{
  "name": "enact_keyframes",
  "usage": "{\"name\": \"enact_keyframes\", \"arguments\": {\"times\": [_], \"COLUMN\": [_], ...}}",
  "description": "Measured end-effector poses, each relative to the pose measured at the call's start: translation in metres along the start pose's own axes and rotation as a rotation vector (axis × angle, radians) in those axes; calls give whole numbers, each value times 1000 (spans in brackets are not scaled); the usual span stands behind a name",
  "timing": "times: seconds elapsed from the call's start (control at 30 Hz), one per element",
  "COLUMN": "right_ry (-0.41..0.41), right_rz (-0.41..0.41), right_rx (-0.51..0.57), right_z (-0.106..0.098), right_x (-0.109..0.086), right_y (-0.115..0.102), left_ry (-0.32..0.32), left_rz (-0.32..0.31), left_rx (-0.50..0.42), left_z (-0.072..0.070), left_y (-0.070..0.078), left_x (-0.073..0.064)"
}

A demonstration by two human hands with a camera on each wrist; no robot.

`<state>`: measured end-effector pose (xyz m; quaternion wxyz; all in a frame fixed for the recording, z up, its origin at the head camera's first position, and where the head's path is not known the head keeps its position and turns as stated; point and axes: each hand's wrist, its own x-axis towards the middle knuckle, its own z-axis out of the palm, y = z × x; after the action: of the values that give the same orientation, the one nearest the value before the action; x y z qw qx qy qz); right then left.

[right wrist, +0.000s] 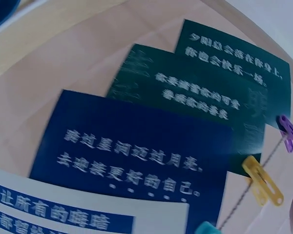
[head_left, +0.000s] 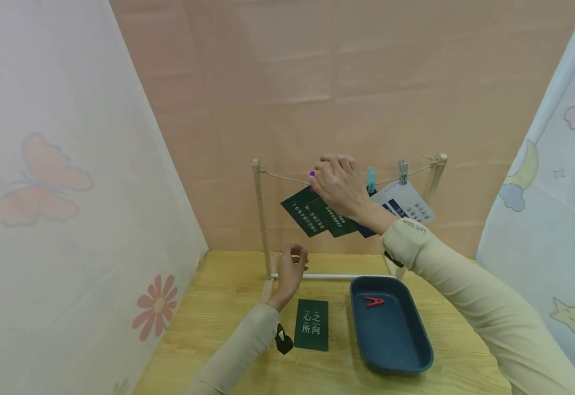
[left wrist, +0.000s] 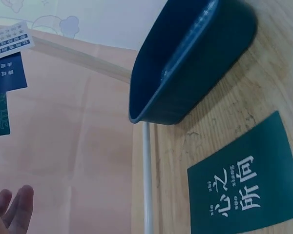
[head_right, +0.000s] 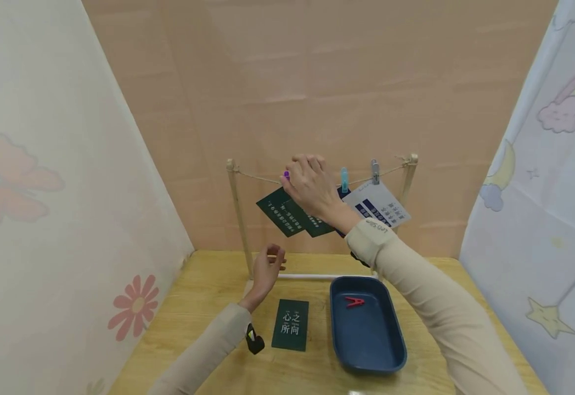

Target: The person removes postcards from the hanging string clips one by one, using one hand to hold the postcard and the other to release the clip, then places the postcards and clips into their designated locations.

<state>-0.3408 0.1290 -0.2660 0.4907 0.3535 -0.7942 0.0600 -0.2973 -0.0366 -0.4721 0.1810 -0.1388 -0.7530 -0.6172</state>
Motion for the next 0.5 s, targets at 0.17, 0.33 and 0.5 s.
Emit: {"name": "enact_keyframes", "arguments": {"times": [0.17,0.33,0.5], "right_ry": [-174,-336,-392], "right_rz": [61,67,68], "right_rx": [6,-36,-43], "right_z": [-5,-8,-8], "right_x": [14,22,22], "right_y": [3,3,5], "left_ry": [18,18,-9], "left_rz": [-38,-50,-57], "left_rx": [-26,-32,-50], "left_z": [5,7,8], "left_y": [6,9,8], "left_x": [3,5,4]}}
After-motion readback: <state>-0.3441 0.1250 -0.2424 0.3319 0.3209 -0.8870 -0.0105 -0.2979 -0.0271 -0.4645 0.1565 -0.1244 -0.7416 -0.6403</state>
